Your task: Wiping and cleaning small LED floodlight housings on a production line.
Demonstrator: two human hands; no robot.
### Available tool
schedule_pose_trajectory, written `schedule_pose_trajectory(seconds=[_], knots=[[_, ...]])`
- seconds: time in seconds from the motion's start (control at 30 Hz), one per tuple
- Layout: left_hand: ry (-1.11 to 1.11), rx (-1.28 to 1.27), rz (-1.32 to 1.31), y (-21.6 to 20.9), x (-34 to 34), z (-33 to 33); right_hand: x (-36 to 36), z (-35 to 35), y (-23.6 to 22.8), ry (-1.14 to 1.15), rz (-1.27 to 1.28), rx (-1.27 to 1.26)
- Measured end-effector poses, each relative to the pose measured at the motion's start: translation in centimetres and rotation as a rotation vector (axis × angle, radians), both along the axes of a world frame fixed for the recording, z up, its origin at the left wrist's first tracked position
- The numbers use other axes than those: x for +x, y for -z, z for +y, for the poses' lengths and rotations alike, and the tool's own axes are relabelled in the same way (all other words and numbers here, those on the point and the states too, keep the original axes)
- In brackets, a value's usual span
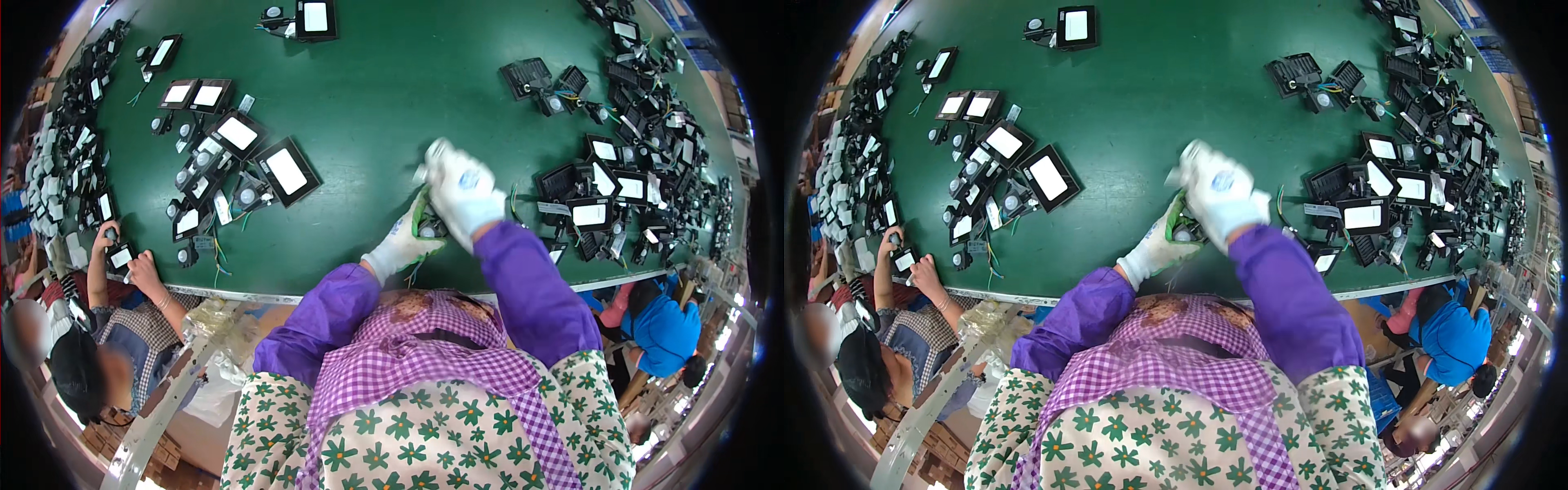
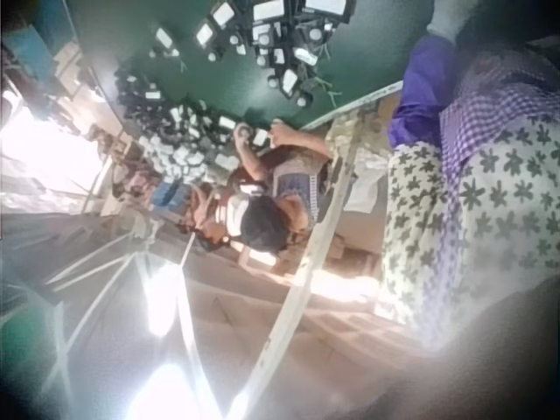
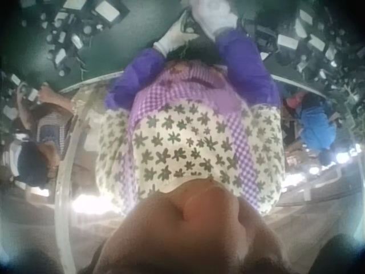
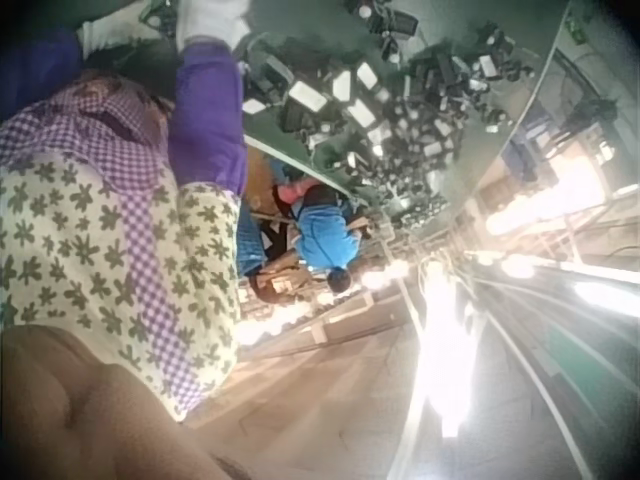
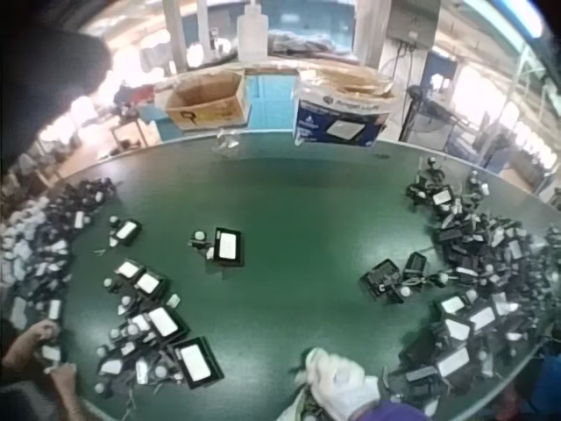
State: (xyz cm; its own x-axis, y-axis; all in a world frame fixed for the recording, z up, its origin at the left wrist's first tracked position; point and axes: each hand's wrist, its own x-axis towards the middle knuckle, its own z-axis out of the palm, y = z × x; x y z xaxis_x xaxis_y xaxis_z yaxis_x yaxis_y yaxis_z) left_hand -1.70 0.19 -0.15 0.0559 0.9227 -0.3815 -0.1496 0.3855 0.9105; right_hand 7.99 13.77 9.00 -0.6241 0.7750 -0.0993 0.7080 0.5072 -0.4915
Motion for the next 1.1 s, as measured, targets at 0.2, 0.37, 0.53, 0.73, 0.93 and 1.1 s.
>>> schedule_pose_trajectory(seconds=[0.2,0.37,0.53,0.73,0.93,1.1], knots=[[0.060,-0.212,-0.119,-3.4,-0.5,1.0,-1.1,1.3,-1.0,0.248,-0.048,-0.189],[0.014,0.002,0.070,-0.5,0.7,0.5,1.7,-2.4,3.2,0.016,-0.285,-0.094],[0.050,-0.085,-0.023,-3.0,0.3,1.4,2.0,2.2,3.9,0.355,0.051,-0.272],[0.029,-0.045,-0.014,-1.8,1.2,0.6,3.6,-1.6,4.9,0.216,-0.387,-0.050],[0.050,0.008,0.142,-2.0,1.5,0.5,2.1,1.5,3.0,0.307,-0.105,-0.053],[0.008,-0.023,0.035,-0.4,1.4,-0.3,3.0,-2.1,4.6,0.245,-0.102,0.020]])
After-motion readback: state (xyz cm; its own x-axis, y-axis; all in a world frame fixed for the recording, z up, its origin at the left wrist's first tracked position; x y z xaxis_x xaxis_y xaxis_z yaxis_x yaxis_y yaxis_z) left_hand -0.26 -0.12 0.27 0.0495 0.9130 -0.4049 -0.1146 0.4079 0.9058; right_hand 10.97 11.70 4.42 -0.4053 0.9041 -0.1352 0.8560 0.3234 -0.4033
